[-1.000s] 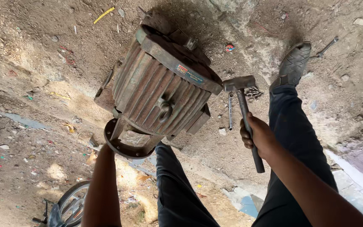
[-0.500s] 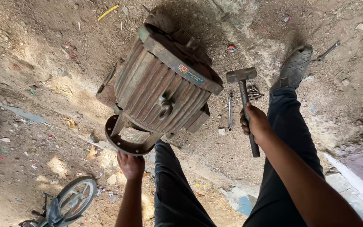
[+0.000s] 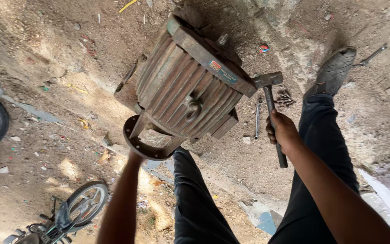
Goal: The person works on a rusty electric motor lying on the ground, holding a flange cover while striking the motor with a hammer, then carries the motor into the workshop. At a wooden workbench they fit a cylindrical shaft into a pump housing and use a spanner to tighten bolts on the assembly.
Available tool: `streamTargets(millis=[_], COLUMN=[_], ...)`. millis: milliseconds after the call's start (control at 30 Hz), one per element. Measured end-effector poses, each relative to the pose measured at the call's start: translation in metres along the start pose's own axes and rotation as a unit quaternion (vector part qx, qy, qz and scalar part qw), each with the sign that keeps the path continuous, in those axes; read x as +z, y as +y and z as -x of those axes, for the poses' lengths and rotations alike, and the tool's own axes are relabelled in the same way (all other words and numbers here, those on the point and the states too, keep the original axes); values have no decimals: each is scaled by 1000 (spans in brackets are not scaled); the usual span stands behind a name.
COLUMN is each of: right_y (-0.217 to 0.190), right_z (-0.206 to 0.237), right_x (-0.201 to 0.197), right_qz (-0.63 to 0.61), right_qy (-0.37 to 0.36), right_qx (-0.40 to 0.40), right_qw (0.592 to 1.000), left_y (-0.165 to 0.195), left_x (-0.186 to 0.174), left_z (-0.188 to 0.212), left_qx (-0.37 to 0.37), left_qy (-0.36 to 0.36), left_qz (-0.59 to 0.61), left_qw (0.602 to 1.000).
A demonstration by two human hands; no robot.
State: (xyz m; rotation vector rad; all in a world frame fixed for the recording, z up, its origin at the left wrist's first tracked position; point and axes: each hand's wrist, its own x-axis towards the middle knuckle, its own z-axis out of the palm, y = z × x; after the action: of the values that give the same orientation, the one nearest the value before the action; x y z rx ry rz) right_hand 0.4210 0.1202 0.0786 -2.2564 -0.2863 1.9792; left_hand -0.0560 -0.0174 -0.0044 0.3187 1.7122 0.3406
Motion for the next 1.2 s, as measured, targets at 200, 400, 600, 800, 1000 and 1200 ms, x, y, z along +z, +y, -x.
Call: streamTargets(millis=[200,400,600,800,1000,1200], right_y=[3,-1,-13,-16,-8,9], right_z=[-2,0,7,19,19,4], right_x=[10,19,29,33,25,13], right_qz=[30,38,36,45,82,63], right_qy=[18,15,21,14,29,25], right_qx=[0,-6,-13,-6,-5,12], right_qw=[999,999,999,999,996,998], left_y=[-17,4,46,42,11,-28], left_x=[50,14,-33,-23,41,51], left_z=[42,87,10,-7,38,97], left_qx=[323,356,-21,-107,354,210], left_qy=[377,236,-92,-163,293,262], left_qz=[-388,-416,-265,-47,-156,-500], left_qw=[777,803,960,980,874,798])
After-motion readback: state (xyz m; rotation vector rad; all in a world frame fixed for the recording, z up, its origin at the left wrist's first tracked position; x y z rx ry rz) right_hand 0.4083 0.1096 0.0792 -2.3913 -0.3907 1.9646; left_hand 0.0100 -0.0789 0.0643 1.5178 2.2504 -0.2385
